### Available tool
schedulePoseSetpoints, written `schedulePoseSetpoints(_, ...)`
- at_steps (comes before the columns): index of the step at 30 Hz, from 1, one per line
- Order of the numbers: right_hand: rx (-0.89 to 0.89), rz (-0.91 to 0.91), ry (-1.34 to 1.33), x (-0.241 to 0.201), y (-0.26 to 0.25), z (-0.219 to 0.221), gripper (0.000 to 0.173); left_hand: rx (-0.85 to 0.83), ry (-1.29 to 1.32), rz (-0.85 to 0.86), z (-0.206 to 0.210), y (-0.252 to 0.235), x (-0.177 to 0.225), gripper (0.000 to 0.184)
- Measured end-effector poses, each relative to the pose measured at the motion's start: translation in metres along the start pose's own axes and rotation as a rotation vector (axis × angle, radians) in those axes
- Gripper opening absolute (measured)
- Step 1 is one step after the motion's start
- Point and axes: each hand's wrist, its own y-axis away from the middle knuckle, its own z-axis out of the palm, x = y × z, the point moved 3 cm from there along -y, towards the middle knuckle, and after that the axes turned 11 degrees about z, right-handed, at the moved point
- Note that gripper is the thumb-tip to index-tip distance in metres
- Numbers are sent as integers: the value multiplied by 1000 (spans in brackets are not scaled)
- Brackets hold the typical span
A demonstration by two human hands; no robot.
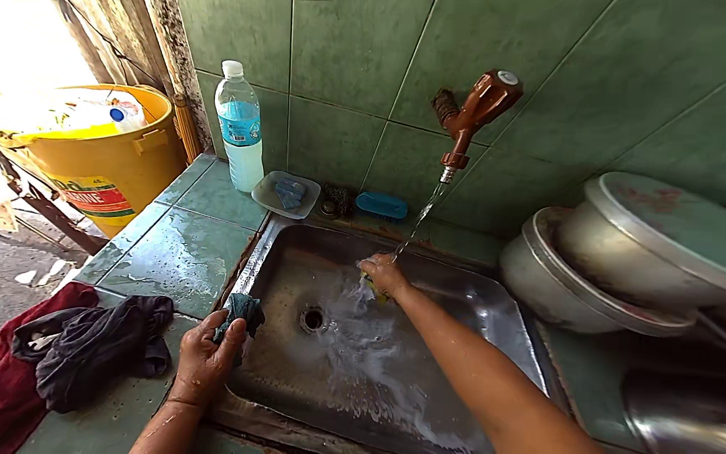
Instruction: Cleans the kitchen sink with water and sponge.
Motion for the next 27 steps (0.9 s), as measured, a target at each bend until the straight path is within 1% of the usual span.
schedulePoseSetpoints(2, -18, 96, -230, 6, 1, 0, 41, 2, -13, 0, 0, 0, 1, 57)
schedulePoseSetpoints(3, -57, 157, -347, 10, 2, 1, 43, 4, -19, 2, 0, 0, 2, 57)
schedulePoseSetpoints(4, -134, 215, -440, 14, 4, 2, 44, 6, -19, 4, 0, 0, 2, 57)
schedulePoseSetpoints(6, -276, 277, -528, 19, 9, 5, 41, 11, -17, 8, 0, 0, 1, 55)
schedulePoseSetpoints(7, -315, 280, -549, 18, 13, 7, 46, 14, -18, 9, 0, -1, 1, 54)
schedulePoseSetpoints(9, -344, 241, -557, 12, 23, 10, 67, 11, -22, 3, 0, 0, 1, 53)
schedulePoseSetpoints(11, -354, 140, -566, 8, 29, 9, 73, 8, -28, -1, 0, 0, 2, 53)
schedulePoseSetpoints(12, -345, 97, -577, 6, 30, 7, 72, 10, -29, -1, 0, 0, 3, 53)
schedulePoseSetpoints(14, -260, 46, -576, 2, 35, 2, 66, 12, -23, 3, 1, -1, 4, 53)
schedulePoseSetpoints(17, -124, 54, -554, 5, 35, -3, 51, 13, -15, -1, 0, -1, 2, 51)
schedulePoseSetpoints(19, -104, 115, -598, 9, 34, -2, 42, 13, -13, -1, 0, -1, 2, 51)
schedulePoseSetpoints(24, -26, 126, -575, 14, 36, -3, 16, 16, -3, -10, 1, 0, 0, 52)
schedulePoseSetpoints(26, -19, 154, -598, 14, 33, -3, 15, 11, -8, -6, 0, 0, 0, 53)
schedulePoseSetpoints(27, -16, 171, -601, 13, 32, -3, 18, 9, -14, -3, 0, 0, 0, 54)
